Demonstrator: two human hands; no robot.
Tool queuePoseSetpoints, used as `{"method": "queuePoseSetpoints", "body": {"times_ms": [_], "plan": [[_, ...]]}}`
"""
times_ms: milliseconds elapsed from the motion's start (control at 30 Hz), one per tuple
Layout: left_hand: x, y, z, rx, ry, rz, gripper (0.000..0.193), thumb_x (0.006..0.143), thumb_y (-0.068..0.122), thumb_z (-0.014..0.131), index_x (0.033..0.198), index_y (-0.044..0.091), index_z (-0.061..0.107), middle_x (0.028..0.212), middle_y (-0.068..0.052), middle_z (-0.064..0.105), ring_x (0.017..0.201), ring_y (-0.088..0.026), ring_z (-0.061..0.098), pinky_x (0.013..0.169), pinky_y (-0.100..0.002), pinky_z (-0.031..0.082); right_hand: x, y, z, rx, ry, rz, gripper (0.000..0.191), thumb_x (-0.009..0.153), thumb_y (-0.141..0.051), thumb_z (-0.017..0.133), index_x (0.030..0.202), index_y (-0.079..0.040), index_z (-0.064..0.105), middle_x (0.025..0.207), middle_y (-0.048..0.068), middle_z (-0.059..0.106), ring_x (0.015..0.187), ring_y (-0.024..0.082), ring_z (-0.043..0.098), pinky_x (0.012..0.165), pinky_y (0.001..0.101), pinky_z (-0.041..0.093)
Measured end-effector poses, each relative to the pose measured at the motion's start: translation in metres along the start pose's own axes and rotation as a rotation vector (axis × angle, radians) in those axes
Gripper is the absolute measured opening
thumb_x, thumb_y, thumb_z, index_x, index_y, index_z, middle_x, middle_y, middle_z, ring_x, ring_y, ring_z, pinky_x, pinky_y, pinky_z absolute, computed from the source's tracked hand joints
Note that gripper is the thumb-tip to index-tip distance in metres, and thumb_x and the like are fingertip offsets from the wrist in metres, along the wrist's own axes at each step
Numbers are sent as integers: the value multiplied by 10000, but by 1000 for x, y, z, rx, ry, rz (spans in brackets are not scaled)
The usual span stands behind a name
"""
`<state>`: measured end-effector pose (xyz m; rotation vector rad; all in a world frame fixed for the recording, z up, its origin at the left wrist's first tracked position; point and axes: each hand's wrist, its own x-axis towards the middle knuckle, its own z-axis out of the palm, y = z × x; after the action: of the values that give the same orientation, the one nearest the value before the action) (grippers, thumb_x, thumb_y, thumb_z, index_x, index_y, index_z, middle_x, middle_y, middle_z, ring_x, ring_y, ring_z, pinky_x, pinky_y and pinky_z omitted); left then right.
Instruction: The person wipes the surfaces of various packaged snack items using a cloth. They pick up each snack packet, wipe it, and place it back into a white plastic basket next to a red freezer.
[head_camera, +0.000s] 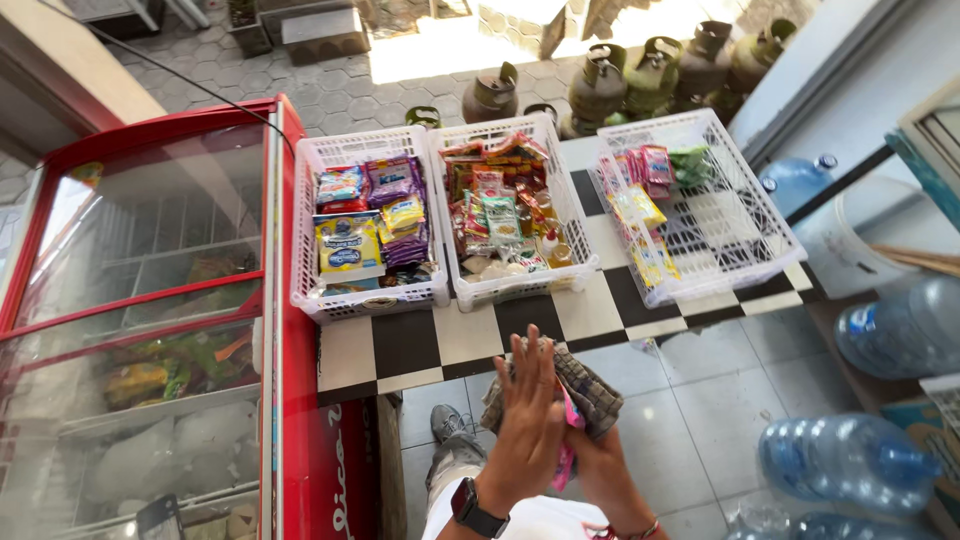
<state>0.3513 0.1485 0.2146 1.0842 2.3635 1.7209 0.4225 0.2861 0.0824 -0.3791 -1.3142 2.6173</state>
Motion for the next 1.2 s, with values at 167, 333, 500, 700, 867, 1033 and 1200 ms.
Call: {"method": "queuePoseSetpoints", "body": {"times_ms": [167, 333, 500, 700, 867, 1033, 1200], "plan": [[-3, -15, 6, 1, 151, -79, 670, 1002, 282, 630, 1523, -42, 362, 1540, -237, 489, 1433, -372, 420, 1231, -525, 164, -1, -41, 22, -150, -1, -149, 468, 886, 104, 642, 1348, 59, 582, 1288, 140, 670, 1119, 177, 669, 940, 332, 582], [-15, -41, 16, -563, -28, -621, 527, 1043, 266, 656, 1466, -21, 528, 1131, -322, 684, 941, -224, 640, 873, -396, 517, -4, -67, 49, -119, 132, -72, 377, 847, 104, 752, 1217, 97, 686, 1089, 194, 734, 914, 218, 700, 767, 373, 600], [-14, -49, 21, -935, 141, -392, 456, 1067, 252, 541, 1439, -10, 554, 1368, -74, 688, 1177, -92, 653, 1015, -261, 542, 3, -76, 29, 67, 272, -9, 330, 921, -126, 692, 1202, 42, 646, 1094, 151, 723, 926, 213, 709, 788, 380, 607], [-11, -61, 10, -1051, 510, -543, 409, 1070, 258, 532, 1374, -16, 544, 1156, -160, 683, 958, -188, 674, 836, -365, 596, 5, -104, 6, -52, 437, -303, 396, 1029, -188, 587, 1386, -17, 569, 1328, 112, 637, 1141, 218, 642, 958, 387, 526], [-16, -46, 53, -1014, 297, -583, 474, 1061, 329, 472, 1409, 20, 561, 1252, -120, 668, 1045, -158, 652, 867, -325, 531, 11, -98, 56, -868, 66, -625, 611, 868, -40, 640, 1466, -29, 516, 1566, 189, 409, 1439, 363, 358, 1151, 489, 316], [-4, -53, 36, -1246, 379, -638, 550, 1047, 406, 389, 1388, 4, 545, 1253, -126, 690, 1116, -200, 665, 980, -349, 535, 8, -93, 91, -1258, -246, -723, 751, 775, 9, 698, 1498, -46, 501, 1641, 275, 297, 1534, 490, 235, 1215, 519, 263], [-11, -72, 28, -1133, 459, -737, 532, 998, 396, 391, 1402, 79, 532, 1244, -103, 721, 1118, -188, 712, 989, -318, 552, 9, -83, 85, -1105, -251, -642, 698, 808, 6, 658, 1487, -3, 499, 1650, 281, 313, 1546, 445, 299, 1222, 469, 299]]}}
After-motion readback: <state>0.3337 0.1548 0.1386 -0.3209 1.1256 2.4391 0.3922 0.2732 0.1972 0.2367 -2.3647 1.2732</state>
